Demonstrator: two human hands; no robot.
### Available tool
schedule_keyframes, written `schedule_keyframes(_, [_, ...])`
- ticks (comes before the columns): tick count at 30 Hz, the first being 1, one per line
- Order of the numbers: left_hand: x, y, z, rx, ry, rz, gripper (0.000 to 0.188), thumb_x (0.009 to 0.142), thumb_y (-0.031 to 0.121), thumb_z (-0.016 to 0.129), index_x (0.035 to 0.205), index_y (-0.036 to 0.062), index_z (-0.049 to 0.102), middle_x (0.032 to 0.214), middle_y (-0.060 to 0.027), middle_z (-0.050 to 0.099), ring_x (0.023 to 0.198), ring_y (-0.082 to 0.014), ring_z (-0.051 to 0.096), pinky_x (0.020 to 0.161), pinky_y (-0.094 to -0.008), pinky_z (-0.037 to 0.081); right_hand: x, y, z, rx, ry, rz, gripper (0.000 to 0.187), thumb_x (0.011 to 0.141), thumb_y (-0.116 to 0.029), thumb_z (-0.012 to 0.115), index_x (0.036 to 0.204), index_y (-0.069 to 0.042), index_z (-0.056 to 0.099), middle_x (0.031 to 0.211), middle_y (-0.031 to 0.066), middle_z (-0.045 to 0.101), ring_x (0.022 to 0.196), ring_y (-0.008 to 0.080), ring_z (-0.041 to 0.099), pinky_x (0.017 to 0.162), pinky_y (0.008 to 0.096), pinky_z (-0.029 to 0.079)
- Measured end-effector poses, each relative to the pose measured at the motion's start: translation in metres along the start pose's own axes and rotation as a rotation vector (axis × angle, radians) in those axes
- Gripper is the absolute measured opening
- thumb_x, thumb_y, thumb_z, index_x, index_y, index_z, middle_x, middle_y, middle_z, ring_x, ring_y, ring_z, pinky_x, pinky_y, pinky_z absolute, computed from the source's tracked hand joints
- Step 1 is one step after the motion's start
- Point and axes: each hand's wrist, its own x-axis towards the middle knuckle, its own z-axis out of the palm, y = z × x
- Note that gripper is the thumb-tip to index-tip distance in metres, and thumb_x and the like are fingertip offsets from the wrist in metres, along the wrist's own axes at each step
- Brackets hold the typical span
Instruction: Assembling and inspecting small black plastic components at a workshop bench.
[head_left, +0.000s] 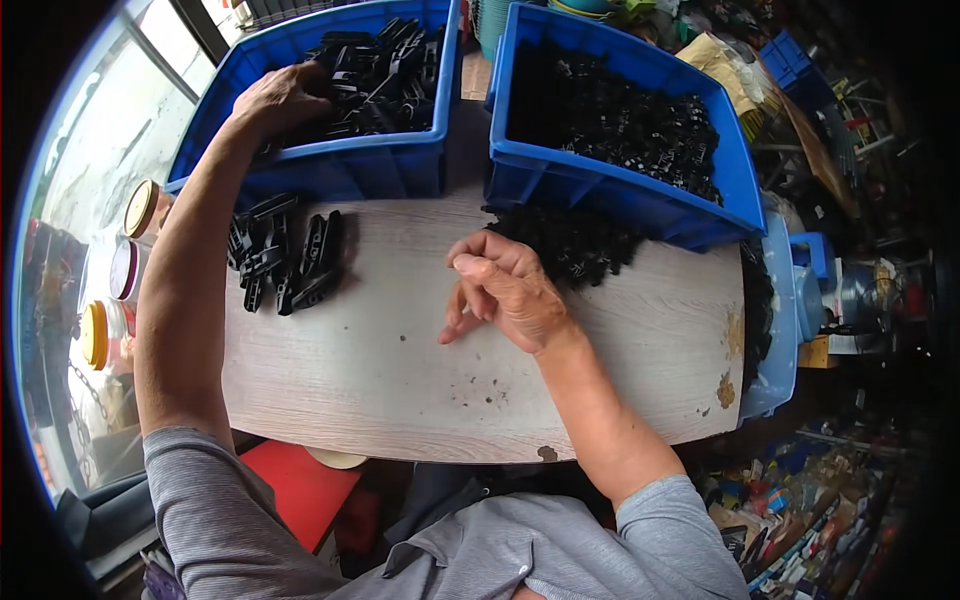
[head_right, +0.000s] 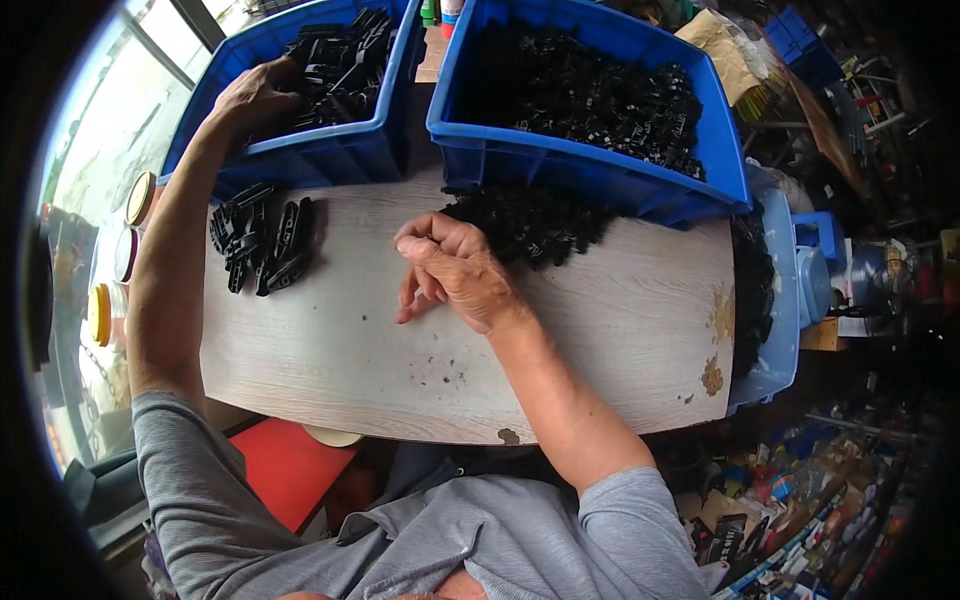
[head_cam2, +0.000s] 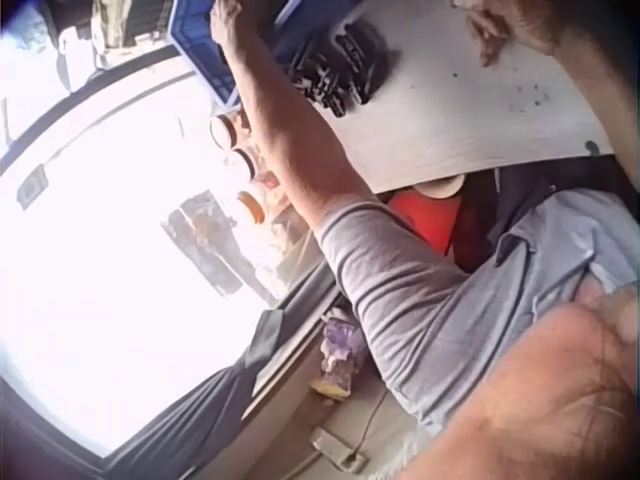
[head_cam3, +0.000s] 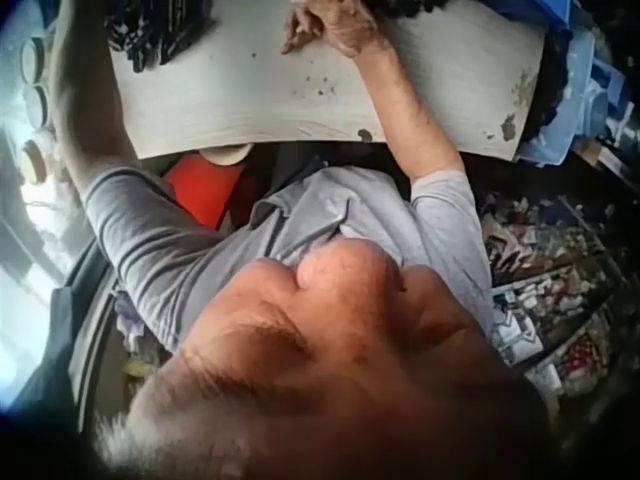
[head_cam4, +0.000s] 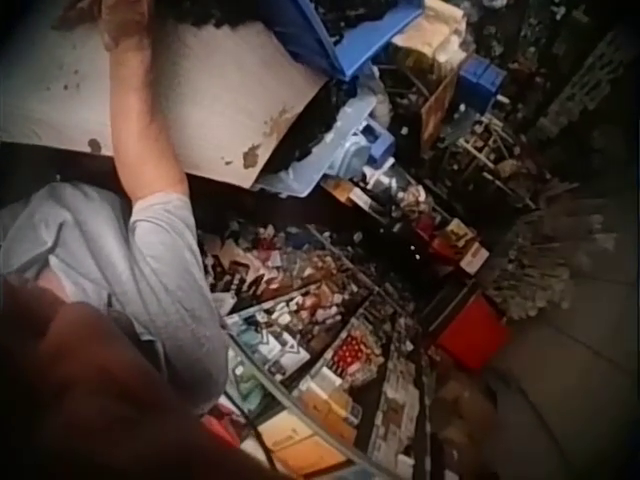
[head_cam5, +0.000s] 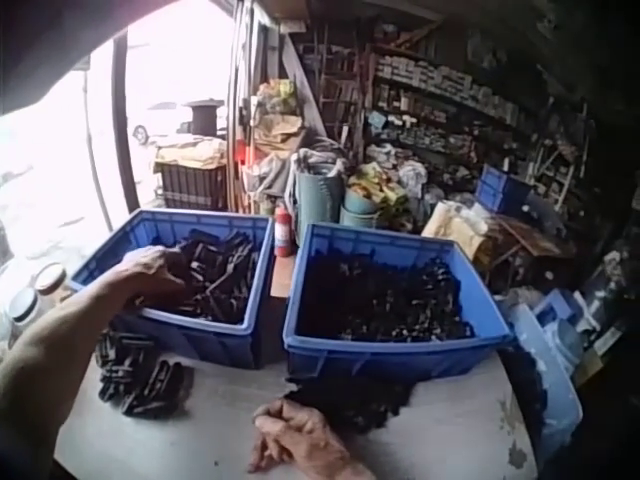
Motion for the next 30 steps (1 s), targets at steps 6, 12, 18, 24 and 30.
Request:
schedule_keyframes(6, [0.0, -0.01, 0.003, -0.089, 0.008, 0.078, 0.046, 0.076, 0.034, 0.067, 0.112, 0.0061, 0.064, 0.097, -0.0157, 0.069, 0.093, -0.0295, 0.065, 0.083, -0.0396, 0.05, 0.002, 0.0, -0.001, -0.002, -0.027, -0.004, 0.019, 0.094, -0.021, 0.063, 0.101, -0.003, 0.061, 0.054, 0.0008, 0.049, 0.059, 0.0183, 0.065, 0.061, 0.0518, 0.062])
schedule_keyframes(12, [-0.008, -0.013, -0.013, -0.218, 0.07, 0.015, 0.053, 0.069, 0.038, 0.072, 0.113, 0.0092, 0.068, 0.101, -0.016, 0.071, 0.093, -0.0302, 0.07, 0.083, -0.0393, 0.054, -0.003, -0.001, 0.017, -0.016, -0.027, 0.004, 0.017, 0.095, -0.02, 0.062, 0.102, -0.005, 0.061, 0.056, 0.0011, 0.05, 0.062, 0.0191, 0.065, 0.061, 0.0529, 0.061])
schedule_keyframes(18, [-0.024, -0.006, -0.039, -0.351, 0.178, -0.086, 0.046, 0.07, 0.037, 0.074, 0.109, 0.0124, 0.069, 0.099, -0.0117, 0.072, 0.093, -0.0257, 0.069, 0.085, -0.0355, 0.053, -0.013, -0.007, 0.032, -0.034, 0.001, -0.016, 0.018, 0.095, -0.019, 0.06, 0.103, -0.004, 0.057, 0.056, 0.0025, 0.049, 0.062, 0.0217, 0.065, 0.062, 0.0548, 0.061])
schedule_keyframes(24, [-0.043, -0.024, -0.051, -0.342, 0.461, 0.0, 0.052, 0.073, 0.038, 0.076, 0.115, 0.0104, 0.067, 0.11, -0.0144, 0.07, 0.103, -0.0294, 0.067, 0.093, -0.0366, 0.05, -0.02, -0.007, 0.051, -0.041, 0.012, 0.003, 0.019, 0.095, -0.02, 0.059, 0.102, -0.003, 0.056, 0.056, 0.0033, 0.048, 0.062, 0.0228, 0.065, 0.061, 0.0558, 0.061])
schedule_keyframes(30, [-0.09, -0.015, -0.076, -0.537, 0.742, 0.083, 0.042, 0.077, 0.025, 0.076, 0.113, 0.0033, 0.067, 0.106, -0.0135, 0.07, 0.096, -0.0203, 0.067, 0.088, -0.0322, 0.052, -0.024, -0.009, 0.058, -0.045, 0.002, 0.002, 0.019, 0.095, -0.02, 0.059, 0.102, -0.004, 0.057, 0.056, 0.0034, 0.048, 0.062, 0.0229, 0.065, 0.061, 0.0569, 0.06])
